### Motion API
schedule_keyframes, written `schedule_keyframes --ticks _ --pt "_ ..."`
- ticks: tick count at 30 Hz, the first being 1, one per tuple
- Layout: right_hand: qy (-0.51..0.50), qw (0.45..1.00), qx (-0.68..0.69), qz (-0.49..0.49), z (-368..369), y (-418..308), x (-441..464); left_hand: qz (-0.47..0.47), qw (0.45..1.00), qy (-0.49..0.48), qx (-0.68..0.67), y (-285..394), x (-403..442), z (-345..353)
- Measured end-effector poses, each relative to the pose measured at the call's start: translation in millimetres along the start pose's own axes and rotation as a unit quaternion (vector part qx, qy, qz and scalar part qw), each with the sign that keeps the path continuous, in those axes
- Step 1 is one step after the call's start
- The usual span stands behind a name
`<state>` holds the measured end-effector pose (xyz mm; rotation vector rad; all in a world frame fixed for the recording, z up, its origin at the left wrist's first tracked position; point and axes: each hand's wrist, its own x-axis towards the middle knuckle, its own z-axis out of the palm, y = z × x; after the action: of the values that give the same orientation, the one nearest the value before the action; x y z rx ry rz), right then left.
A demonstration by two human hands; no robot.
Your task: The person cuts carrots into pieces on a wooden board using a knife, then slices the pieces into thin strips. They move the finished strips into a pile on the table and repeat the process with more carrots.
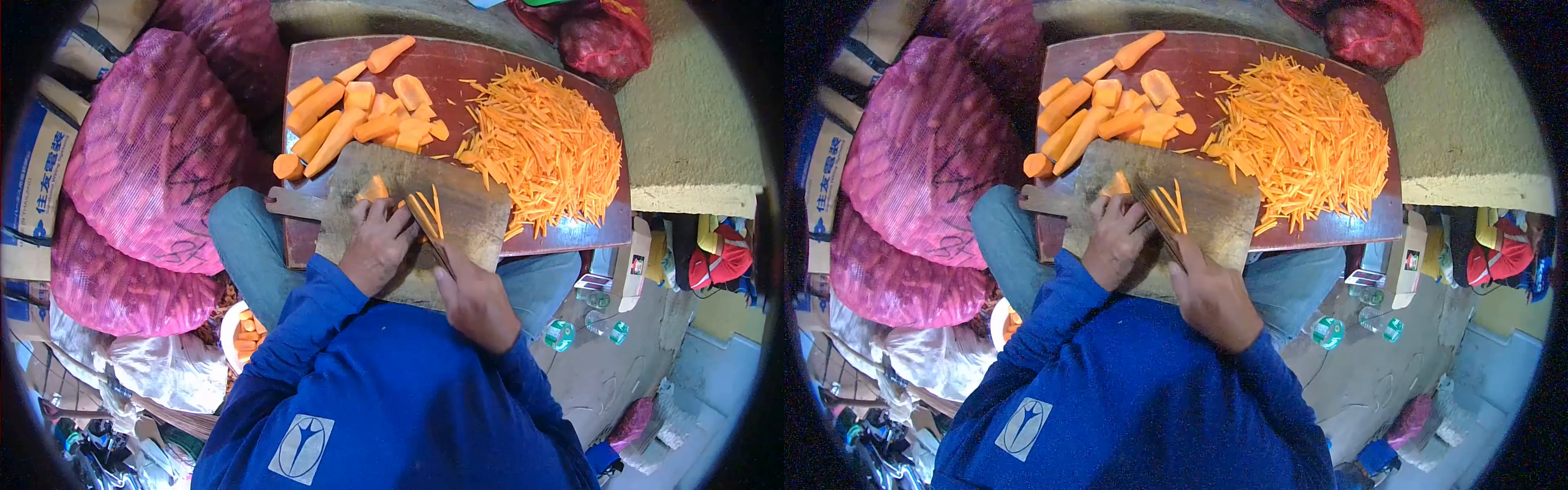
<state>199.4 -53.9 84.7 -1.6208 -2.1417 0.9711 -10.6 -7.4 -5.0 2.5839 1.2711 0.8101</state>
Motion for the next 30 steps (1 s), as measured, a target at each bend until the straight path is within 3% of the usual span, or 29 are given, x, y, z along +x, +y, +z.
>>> schedule_keyframes --ticks 3,5,12,14,24,30 --pt "0.004 1.000 0.018 -0.007 5 1 16 -0.005 1.000 0.004 -0.019 3 0 -3" --pt "0.031 0.997 0.002 -0.071 -1 3 11 -0.008 1.000 -0.001 -0.017 1 -1 -2" --pt "0.006 1.000 0.004 -0.007 6 6 3 0.001 0.999 0.003 -0.042 0 0 -4" --pt "0.032 0.998 0.010 -0.046 10 7 18 -0.012 0.999 -0.003 -0.051 0 -2 -2" --pt "0.003 1.000 -0.013 -0.010 10 -1 10 -0.009 0.998 -0.029 -0.051 -3 -6 -6" --pt "0.022 0.997 0.048 -0.048 0 2 -4 0.000 0.999 0.025 -0.048 -8 -7 0"
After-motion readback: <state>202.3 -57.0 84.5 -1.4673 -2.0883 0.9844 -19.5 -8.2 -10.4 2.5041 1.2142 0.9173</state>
